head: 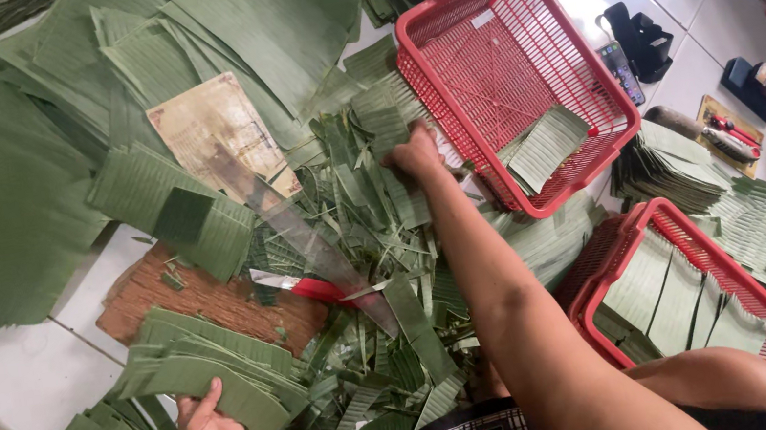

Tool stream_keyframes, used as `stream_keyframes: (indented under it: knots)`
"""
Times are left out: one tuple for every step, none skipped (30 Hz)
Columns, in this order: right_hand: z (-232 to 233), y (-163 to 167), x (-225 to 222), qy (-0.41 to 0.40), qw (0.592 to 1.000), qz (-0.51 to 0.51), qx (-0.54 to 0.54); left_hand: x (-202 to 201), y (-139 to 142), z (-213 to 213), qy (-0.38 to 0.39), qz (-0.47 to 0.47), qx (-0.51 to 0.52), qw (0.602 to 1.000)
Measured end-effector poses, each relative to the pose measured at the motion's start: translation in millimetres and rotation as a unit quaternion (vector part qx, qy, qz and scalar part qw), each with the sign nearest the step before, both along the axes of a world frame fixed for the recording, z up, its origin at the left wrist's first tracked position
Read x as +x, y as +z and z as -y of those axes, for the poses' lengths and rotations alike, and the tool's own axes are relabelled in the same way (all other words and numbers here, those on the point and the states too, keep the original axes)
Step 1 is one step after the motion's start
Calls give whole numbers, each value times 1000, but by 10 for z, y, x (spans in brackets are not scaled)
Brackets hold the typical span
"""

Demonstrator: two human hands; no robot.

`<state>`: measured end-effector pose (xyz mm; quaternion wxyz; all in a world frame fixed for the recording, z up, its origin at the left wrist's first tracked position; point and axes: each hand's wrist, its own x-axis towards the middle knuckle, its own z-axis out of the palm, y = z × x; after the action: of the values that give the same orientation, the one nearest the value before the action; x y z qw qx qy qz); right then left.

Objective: The person sits on the floor trimming banana leaves. They gather stacks of cut leaf pieces, align them on a wooden board, hold them steady and slice off ragged edges with a long knife, then place the trimmed pieces into red plastic baskets and set rejects aside.

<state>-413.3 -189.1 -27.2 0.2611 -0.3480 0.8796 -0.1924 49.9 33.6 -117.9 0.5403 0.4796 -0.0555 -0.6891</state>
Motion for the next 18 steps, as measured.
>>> stream_keyframes:
  knots:
    - [-24, 17, 51, -2, 1000, -3, -6, 6, -4, -5, -1, 8, 4, 1000]
    - [-70, 10, 129, 12, 999, -47, -14, 6, 3, -8, -2, 17, 9, 1000]
    - [-113, -6, 219, 26, 995, -91, -24, 2, 13, -4, -2, 8, 4, 1000]
    - [-143, -25, 291, 39, 989, -137, -36, 7, 19, -13, -3, -2, -2, 1000]
    - [-164, -49, 347, 73, 979, -175, -78, -4, 24, 3, -5, -12, -10, 1000]
    - [-215, -93, 404, 107, 965, -212, -116, -22, 25, 19, -3, -12, -9, 1000]
    - [-266, -145, 450, 141, 948, -244, -150, -20, 36, 18, -2, -10, -4, 1000]
    - [-300, -197, 481, 147, 932, -273, -188, -17, 42, 14, -1, -5, 3, 1000]
    - [-322, -246, 503, 154, 913, -301, -227, -12, 45, 7, -4, -4, 5, 1000]
    - [-333, -282, 506, 161, 891, -329, -266, -8, 43, 3, -6, -4, 4, 1000]
    - [-339, -306, 497, 168, 911, -298, -230, -3, 37, -4, -7, -4, 3, 1000]
    - [-339, -310, 472, 176, 928, -265, -193, 4, 32, -15, -8, -1, 2, 1000]
    - [-343, -298, 445, 183, 943, -231, -155, 7, 25, -21, -8, 2, 1, 1000]
    - [-356, -274, 413, 180, 944, -220, -171, 5, 15, -15, -8, 3, -4, 1000]
    - [-378, -231, 371, 176, 944, -208, -188, 4, 12, -12, -8, -1, -8, 1000]
    - [-402, -181, 327, 172, 943, -197, -204, -1, 11, -8, -8, -4, -11, 1000]
    - [-421, -126, 273, 161, 949, -206, -179, -9, 13, 0, -7, -7, -13, 1000]
    - [-469, -79, 211, 149, 954, -214, -151, -22, 15, 17, -6, -5, -18, 1000]
